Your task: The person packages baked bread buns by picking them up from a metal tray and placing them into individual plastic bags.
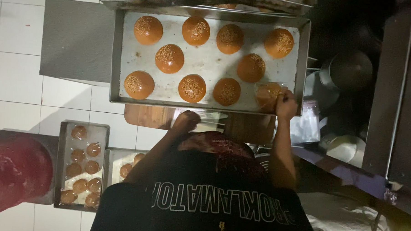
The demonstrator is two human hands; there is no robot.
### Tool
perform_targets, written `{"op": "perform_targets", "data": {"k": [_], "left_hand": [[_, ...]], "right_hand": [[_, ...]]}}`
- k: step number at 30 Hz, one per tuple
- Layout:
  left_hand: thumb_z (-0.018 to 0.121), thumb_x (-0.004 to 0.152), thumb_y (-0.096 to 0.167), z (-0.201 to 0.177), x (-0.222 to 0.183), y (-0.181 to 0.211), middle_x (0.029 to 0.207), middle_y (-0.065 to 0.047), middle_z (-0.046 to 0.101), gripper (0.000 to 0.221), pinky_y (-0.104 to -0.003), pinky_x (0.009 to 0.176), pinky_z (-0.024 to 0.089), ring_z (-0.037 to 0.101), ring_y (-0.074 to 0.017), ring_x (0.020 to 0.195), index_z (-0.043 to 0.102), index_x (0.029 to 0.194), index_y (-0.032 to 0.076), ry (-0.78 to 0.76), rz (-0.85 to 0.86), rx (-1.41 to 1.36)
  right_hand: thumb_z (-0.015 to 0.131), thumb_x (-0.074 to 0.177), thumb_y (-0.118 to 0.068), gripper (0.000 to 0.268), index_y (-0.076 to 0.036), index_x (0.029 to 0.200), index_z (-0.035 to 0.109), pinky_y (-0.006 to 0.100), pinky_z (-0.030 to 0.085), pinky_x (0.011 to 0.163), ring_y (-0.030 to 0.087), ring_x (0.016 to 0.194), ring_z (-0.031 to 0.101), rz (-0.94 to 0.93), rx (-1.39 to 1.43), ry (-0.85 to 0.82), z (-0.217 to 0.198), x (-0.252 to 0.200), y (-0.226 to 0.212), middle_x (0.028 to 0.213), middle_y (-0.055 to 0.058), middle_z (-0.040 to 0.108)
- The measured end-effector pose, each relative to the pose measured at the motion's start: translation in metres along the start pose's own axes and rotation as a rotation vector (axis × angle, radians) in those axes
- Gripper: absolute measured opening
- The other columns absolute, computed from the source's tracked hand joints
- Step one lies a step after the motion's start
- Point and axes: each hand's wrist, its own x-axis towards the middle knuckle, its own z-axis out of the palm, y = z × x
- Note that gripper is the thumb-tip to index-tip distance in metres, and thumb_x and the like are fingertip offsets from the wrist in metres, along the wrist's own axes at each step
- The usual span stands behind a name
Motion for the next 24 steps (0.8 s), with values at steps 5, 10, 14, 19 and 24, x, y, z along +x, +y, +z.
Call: {"op": "perform_targets", "data": {"k": [5, 10, 14, 19, 24], "left_hand": [[0.062, 0.086, 0.027, -0.012, 0.0, 0.006, 0.104, -0.007, 0.073, 0.027, -0.038, 0.081, 0.061, 0.073, -0.0265, 0.092, 0.075, 0.102, 0.009, 0.088, -0.274, -0.543], [0.044, 0.103, 0.059, -0.006, -0.005, 0.007, 0.098, -0.011, 0.072, 0.063, -0.032, 0.071, 0.063, 0.074, -0.0216, 0.084, 0.075, 0.108, 0.004, 0.182, -0.409, -0.726], [0.065, 0.098, 0.041, -0.009, 0.0, 0.01, 0.095, -0.008, 0.077, 0.036, -0.03, 0.067, 0.055, 0.071, -0.0171, 0.079, 0.078, 0.101, 0.007, 0.253, -0.34, -0.557], [0.078, 0.088, 0.02, 0.006, -0.002, 0.001, 0.092, -0.008, 0.078, 0.017, -0.028, 0.06, 0.053, 0.067, -0.0136, 0.066, 0.078, 0.099, 0.007, 0.231, -0.513, -0.616], [0.075, 0.093, 0.022, 0.046, -0.011, -0.029, 0.095, -0.003, 0.077, 0.018, -0.028, 0.072, 0.058, 0.07, -0.0106, 0.081, 0.076, 0.101, 0.005, 0.309, -0.379, -0.779]], "right_hand": [[0.068, 0.099, -0.025, 0.031, -0.008, 0.125, 0.069, 0.051, 0.05, 0.094, 0.045, 0.11, 0.063, -0.43, -0.115, 0.145, -0.024, -0.049, -0.075, 0.124, 0.023, 0.068], [0.068, 0.098, -0.027, 0.027, -0.007, 0.116, 0.068, 0.051, 0.049, 0.093, 0.043, 0.107, 0.062, -0.532, -0.024, -0.051, -0.006, -0.112, -0.144, 0.118, 0.022, 0.067], [0.069, 0.097, -0.028, 0.025, -0.006, 0.11, 0.068, 0.051, 0.049, 0.093, 0.041, 0.105, 0.062, -0.608, 0.058, -0.216, 0.009, -0.152, -0.16, 0.112, 0.021, 0.066], [0.069, 0.096, -0.029, 0.025, -0.005, 0.103, 0.067, 0.051, 0.049, 0.092, 0.04, 0.103, 0.061, -0.693, 0.15, -0.391, 0.056, -0.169, -0.11, 0.107, 0.02, 0.065], [0.074, 0.093, -0.028, 0.028, -0.005, 0.108, 0.069, 0.041, 0.054, 0.084, 0.026, 0.087, 0.065, -0.144, 0.316, -0.632, 0.093, -0.171, -0.047, 0.094, 0.014, 0.07]]}}
